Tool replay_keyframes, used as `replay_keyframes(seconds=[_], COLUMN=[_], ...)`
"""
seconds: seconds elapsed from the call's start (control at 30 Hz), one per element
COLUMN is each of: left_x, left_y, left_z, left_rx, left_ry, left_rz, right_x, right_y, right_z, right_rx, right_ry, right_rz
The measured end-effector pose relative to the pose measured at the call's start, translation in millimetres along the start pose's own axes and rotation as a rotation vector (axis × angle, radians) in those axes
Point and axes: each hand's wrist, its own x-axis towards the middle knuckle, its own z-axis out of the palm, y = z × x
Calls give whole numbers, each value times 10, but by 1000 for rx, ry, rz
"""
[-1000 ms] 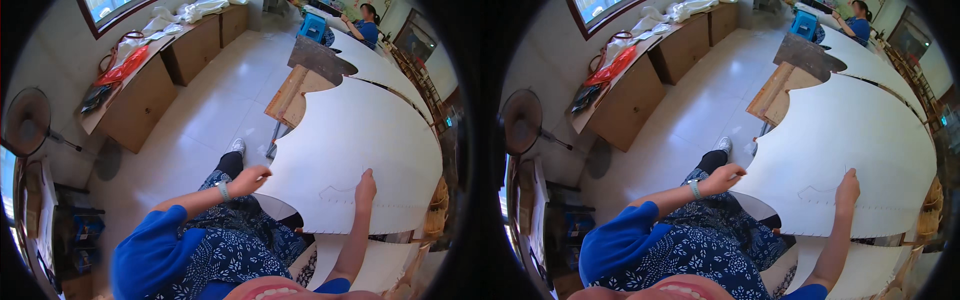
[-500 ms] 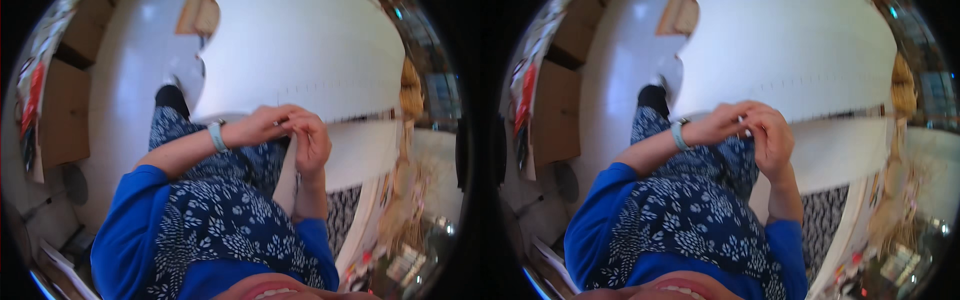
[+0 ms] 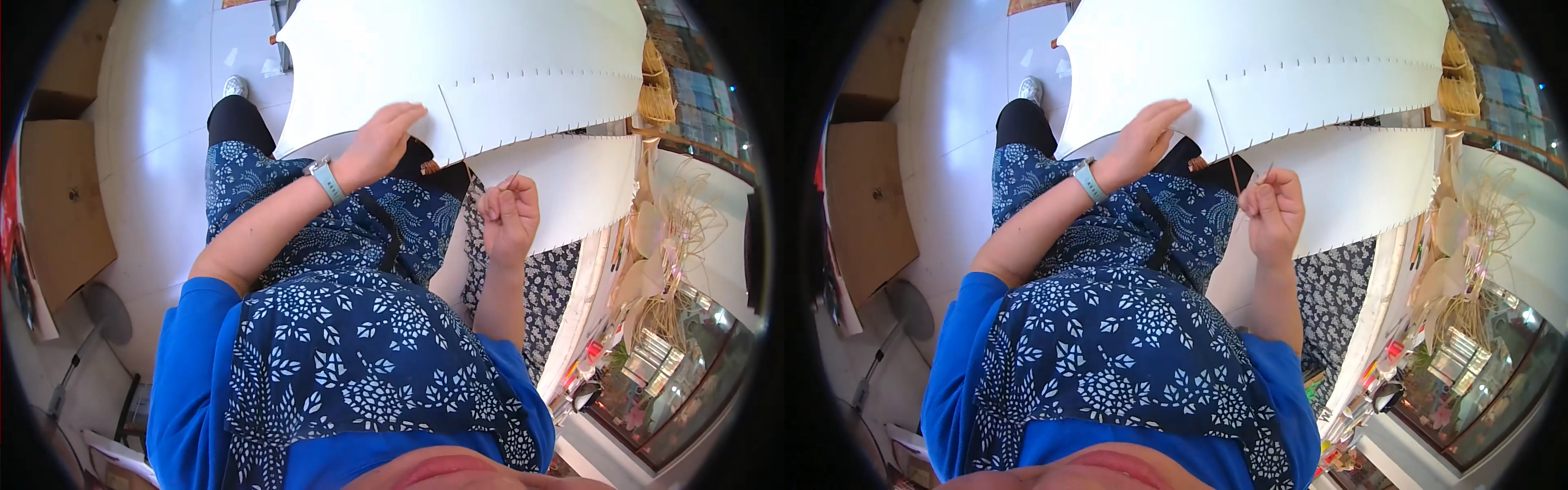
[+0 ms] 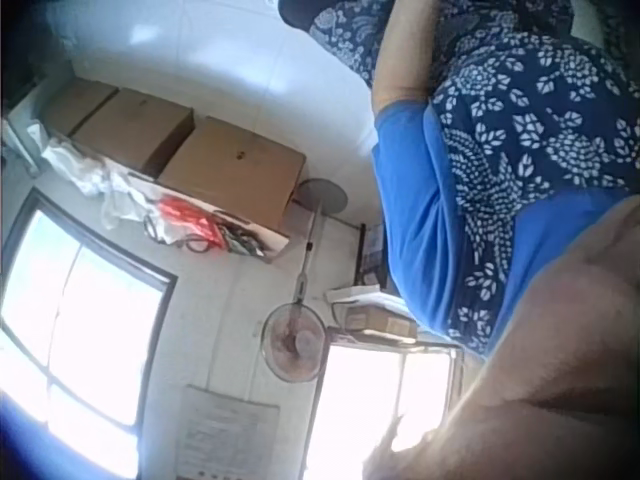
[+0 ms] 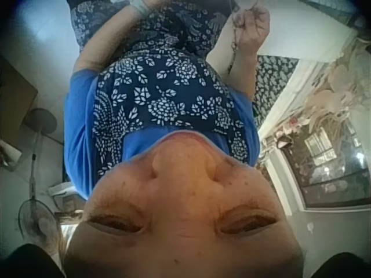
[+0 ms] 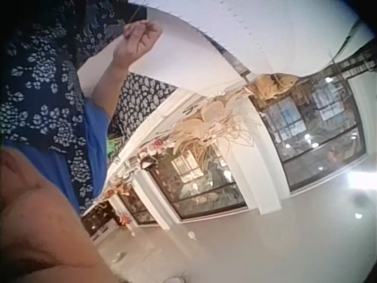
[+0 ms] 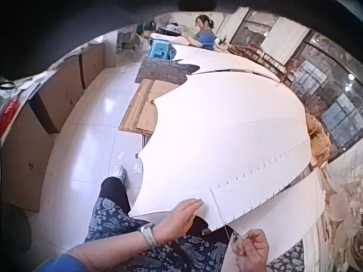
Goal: Sewing together large scalloped white material pieces to assemble a decorative object.
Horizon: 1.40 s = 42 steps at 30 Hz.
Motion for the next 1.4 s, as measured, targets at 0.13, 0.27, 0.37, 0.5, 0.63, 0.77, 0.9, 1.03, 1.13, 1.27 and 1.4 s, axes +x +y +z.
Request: replay_keyframes(seconds=[0.13,0.27,0.37,0.5,0.63,0.77,0.9,1.03,1.13,1.27,1.4], left_x=[128,48,-207,-289,30,224,270,291,293,288,288], left_y=[-279,-174,-93,61,58,-123,-266,-325,-330,-322,-318], left_z=[24,10,27,-17,1,207,295,298,297,300,306], left_rx=[292,200,-133,-122,339,624,641,657,647,630,614], left_ry=[24,49,83,24,70,-74,-39,-18,-9,2,14], left_rz=[-17,-123,-473,-616,-170,-66,16,76,84,83,87], right_x=[333,1069,1582,1934,2044,2058,2045,2055,2063,2078,2090], right_y=[-324,-532,-280,63,166,211,245,275,279,268,251], right_z=[-281,-539,-457,-255,-273,-299,-292,-302,-290,-277,-274], right_rx=[-377,-937,-1171,-1318,-1447,-1474,-1529,-1568,-1585,-1610,-1649], right_ry=[168,125,-186,-577,-746,-802,-821,-828,-856,-890,-909], right_rz=[-53,-204,-295,-315,-321,-375,-424,-462,-507,-578,-562])
